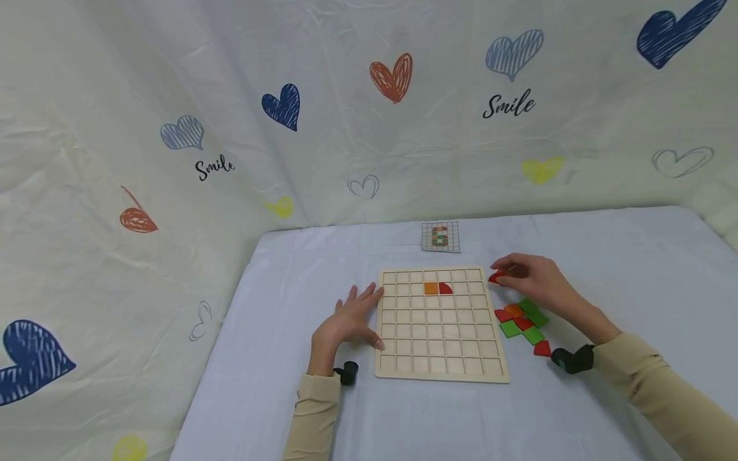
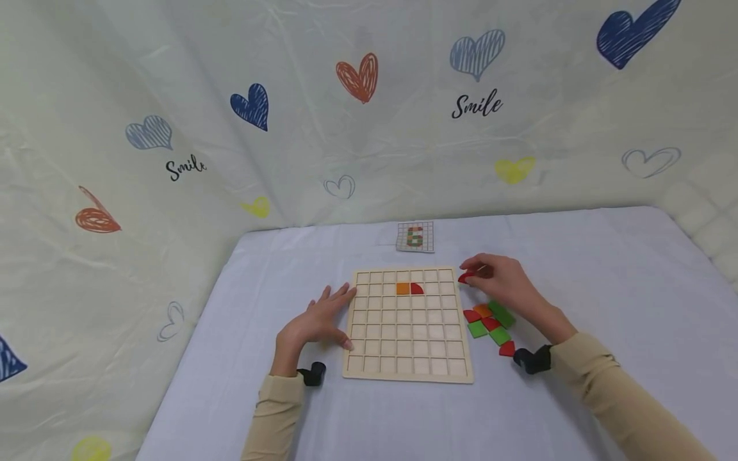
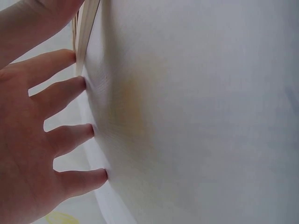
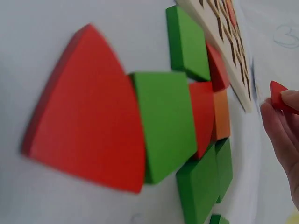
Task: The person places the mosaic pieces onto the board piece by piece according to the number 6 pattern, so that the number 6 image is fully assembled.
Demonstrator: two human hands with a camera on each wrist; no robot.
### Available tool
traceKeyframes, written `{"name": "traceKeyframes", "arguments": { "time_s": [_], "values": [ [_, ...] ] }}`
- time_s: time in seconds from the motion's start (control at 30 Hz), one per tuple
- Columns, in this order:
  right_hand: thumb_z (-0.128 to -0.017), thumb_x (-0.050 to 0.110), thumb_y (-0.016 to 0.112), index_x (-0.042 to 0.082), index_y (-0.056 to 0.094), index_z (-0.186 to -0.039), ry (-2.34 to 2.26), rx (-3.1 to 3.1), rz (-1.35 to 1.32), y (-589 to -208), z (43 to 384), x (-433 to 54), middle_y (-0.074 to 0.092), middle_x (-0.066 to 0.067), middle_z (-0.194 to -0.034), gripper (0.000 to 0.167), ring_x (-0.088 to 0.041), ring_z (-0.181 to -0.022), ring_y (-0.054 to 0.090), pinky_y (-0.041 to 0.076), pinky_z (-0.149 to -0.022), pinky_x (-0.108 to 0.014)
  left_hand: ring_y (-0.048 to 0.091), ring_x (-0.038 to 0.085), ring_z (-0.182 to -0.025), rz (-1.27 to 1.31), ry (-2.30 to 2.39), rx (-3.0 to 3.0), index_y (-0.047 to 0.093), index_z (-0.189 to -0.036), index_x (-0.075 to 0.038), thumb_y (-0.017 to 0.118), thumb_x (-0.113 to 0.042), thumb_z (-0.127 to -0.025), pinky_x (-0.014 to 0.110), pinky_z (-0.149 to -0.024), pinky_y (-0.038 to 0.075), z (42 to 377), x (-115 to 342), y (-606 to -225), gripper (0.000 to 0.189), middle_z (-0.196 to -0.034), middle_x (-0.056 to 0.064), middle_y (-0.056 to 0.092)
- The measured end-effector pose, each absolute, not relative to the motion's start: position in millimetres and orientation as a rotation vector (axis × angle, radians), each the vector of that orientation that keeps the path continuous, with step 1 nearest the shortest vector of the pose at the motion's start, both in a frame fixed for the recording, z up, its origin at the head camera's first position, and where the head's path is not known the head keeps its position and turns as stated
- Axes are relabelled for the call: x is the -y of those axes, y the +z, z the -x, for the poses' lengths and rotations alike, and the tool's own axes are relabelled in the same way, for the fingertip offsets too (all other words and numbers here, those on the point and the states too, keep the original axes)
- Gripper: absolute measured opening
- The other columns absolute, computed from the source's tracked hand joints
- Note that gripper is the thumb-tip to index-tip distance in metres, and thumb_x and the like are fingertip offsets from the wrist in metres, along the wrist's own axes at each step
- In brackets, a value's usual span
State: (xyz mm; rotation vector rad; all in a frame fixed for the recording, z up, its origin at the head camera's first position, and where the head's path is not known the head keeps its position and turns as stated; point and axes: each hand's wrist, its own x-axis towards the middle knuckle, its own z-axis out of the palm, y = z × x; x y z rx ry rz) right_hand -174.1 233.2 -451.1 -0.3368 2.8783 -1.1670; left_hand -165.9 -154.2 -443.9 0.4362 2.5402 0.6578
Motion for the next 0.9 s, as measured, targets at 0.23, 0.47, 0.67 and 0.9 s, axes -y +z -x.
{"name": "traceKeyframes", "arguments": {
  "time_s": [0.23,0.47,0.67,0.9],
  "values": [
    [-0.095,0.017,0.074,0.003,0.076,-0.117,-1.177,-2.841,0.373,-449,179,-223,0.076,-0.014,-0.113,0.026,-0.034,-0.104,0.072,0.05,-0.084,-0.015,0.001,0.043,-0.159,-0.45,0.655,-2.541,0.029,-0.164,-0.014,0.097,-0.023,-0.069,0.072,-0.123,0.007,167,155,-445,0.116,-0.173,0.008,0.017],
    [-0.095,0.014,0.073,0.003,0.078,-0.111,-1.221,-2.792,0.386,-449,183,-211,0.078,-0.013,-0.107,0.021,-0.028,-0.096,0.072,0.054,-0.08,-0.016,0.001,0.043,-0.159,-0.447,0.644,-2.541,0.029,-0.164,-0.016,0.097,-0.024,-0.069,0.071,-0.123,0.007,166,155,-446,0.117,-0.173,0.007,0.016],
    [-0.094,0.012,0.074,0.003,0.078,-0.109,-1.227,-2.765,0.417,-451,187,-201,0.078,-0.011,-0.105,0.018,-0.027,-0.096,0.072,0.053,-0.08,-0.013,0.001,0.043,-0.159,-0.442,0.643,-2.543,0.029,-0.164,-0.015,0.097,-0.024,-0.069,0.071,-0.123,0.007,166,154,-448,0.117,-0.173,0.007,0.017],
    [-0.093,0.011,0.075,0.007,0.08,-0.104,-1.228,-2.752,0.468,-452,192,-186,0.079,-0.006,-0.101,0.013,-0.024,-0.094,0.072,0.057,-0.082,-0.019,0.0,0.042,-0.16,-0.429,0.647,-2.547,0.029,-0.164,-0.016,0.097,-0.023,-0.069,0.07,-0.124,0.006,166,154,-446,0.117,-0.173,0.006,0.017]
  ]
}}
